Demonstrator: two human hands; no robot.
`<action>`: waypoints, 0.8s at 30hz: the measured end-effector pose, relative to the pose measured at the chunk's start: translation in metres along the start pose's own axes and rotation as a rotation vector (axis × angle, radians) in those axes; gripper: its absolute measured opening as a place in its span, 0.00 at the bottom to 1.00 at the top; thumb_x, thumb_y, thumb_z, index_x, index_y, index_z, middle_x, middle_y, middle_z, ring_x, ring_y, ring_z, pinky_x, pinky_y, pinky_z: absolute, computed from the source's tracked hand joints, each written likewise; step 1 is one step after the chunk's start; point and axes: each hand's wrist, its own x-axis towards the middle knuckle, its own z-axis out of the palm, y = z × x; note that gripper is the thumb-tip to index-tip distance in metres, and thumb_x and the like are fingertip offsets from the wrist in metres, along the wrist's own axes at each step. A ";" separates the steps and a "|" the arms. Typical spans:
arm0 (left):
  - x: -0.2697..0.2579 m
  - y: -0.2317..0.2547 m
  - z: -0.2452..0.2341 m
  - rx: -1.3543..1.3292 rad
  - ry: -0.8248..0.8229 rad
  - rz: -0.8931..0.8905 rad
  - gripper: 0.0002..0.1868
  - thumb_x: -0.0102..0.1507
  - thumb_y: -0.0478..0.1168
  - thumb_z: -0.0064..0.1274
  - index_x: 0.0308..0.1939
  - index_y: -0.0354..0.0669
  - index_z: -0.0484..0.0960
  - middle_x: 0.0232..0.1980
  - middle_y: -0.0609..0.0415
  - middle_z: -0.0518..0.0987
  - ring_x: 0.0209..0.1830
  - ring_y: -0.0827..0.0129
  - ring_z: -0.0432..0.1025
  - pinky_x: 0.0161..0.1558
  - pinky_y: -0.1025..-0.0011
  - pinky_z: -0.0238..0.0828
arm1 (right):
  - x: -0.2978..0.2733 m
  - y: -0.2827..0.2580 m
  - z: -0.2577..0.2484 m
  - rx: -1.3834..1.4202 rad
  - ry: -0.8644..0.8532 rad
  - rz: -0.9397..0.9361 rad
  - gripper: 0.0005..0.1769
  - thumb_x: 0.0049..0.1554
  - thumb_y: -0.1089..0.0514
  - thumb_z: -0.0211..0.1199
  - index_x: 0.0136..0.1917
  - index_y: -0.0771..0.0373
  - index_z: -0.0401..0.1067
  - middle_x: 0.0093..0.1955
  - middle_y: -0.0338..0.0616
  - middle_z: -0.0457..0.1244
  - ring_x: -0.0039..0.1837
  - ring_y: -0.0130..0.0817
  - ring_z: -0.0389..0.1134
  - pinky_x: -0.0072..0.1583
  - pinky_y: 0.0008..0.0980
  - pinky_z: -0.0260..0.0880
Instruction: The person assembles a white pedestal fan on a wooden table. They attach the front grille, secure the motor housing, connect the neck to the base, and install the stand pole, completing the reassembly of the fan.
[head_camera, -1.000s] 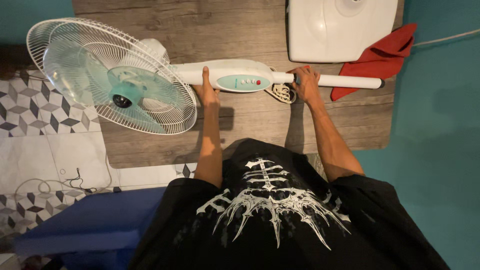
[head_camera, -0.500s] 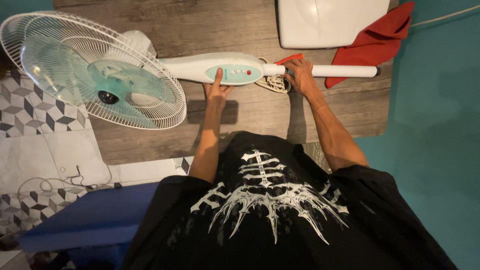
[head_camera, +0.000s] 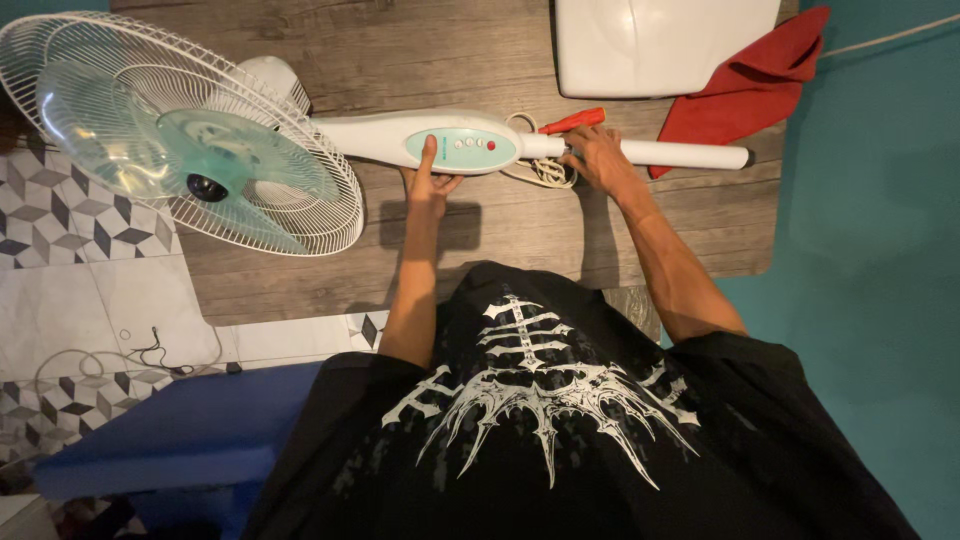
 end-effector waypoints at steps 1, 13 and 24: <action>-0.005 0.000 0.000 0.008 0.014 -0.012 0.54 0.54 0.57 0.66 0.75 0.60 0.45 0.72 0.41 0.64 0.67 0.36 0.66 0.64 0.31 0.62 | -0.005 -0.003 -0.001 -0.006 -0.009 -0.005 0.21 0.61 0.47 0.64 0.63 0.61 0.73 0.63 0.47 0.64 0.64 0.51 0.61 0.62 0.56 0.57; -0.018 0.001 -0.013 0.069 0.031 -0.013 0.56 0.53 0.60 0.66 0.75 0.59 0.45 0.73 0.38 0.63 0.70 0.35 0.64 0.62 0.30 0.63 | -0.036 -0.033 -0.005 -0.049 -0.042 -0.048 0.24 0.63 0.41 0.61 0.60 0.61 0.73 0.59 0.44 0.66 0.59 0.49 0.64 0.60 0.49 0.63; -0.011 -0.009 -0.030 0.096 0.114 -0.050 0.67 0.48 0.61 0.69 0.77 0.65 0.34 0.78 0.35 0.50 0.75 0.24 0.46 0.65 0.28 0.58 | -0.050 -0.046 -0.015 0.015 0.054 -0.153 0.25 0.62 0.41 0.65 0.63 0.59 0.74 0.49 0.48 0.67 0.51 0.50 0.68 0.52 0.46 0.68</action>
